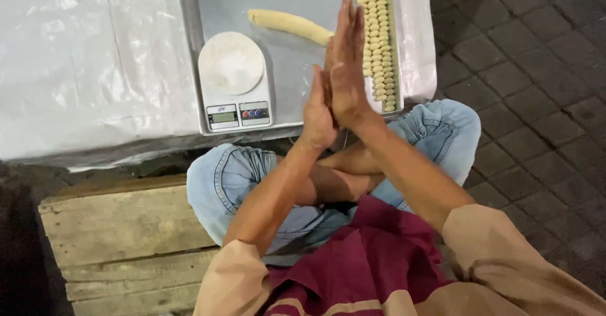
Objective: The person sits cross-legged and repeatedly pinches off small pieces of dough from a long log, rolls them into balls between their palms, and places them in a metal tray. A digital scale is visible on the tray but is not used during the clip.
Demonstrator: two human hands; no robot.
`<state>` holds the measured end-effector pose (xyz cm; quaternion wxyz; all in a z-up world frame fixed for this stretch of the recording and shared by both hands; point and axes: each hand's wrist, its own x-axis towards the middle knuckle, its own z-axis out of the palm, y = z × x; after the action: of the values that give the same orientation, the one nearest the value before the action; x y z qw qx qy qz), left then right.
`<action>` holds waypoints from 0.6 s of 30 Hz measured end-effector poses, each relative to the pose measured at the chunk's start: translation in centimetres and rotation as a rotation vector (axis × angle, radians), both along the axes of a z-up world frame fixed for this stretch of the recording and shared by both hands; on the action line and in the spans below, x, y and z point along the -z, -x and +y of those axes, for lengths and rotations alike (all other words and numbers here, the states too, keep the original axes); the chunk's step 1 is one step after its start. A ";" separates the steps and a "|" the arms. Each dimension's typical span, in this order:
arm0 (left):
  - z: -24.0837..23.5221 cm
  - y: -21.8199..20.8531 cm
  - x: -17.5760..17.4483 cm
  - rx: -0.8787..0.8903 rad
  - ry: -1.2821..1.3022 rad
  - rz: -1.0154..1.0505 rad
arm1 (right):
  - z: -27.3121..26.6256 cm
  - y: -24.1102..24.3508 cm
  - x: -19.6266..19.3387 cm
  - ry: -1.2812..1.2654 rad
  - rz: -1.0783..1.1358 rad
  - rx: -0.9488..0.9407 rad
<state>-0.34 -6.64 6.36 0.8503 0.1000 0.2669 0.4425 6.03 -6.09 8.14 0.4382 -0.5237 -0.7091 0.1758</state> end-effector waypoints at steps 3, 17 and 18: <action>0.2 -0.5 -0.6 0.026 0.002 0.047 | -1.2 1.7 0.0 0.202 -0.111 0.132; 2.4 -1.0 5.6 0.024 -0.019 -0.644 | 1.5 -4.1 0.9 0.104 0.324 0.151; 2.5 -0.6 5.1 0.020 -0.018 -0.643 | 0.6 -4.0 0.4 0.108 0.324 0.148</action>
<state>0.30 -4.09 1.27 0.8944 -0.0351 -0.0202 0.4455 10.06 -5.50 7.76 0.5299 -0.5620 -0.5782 0.2628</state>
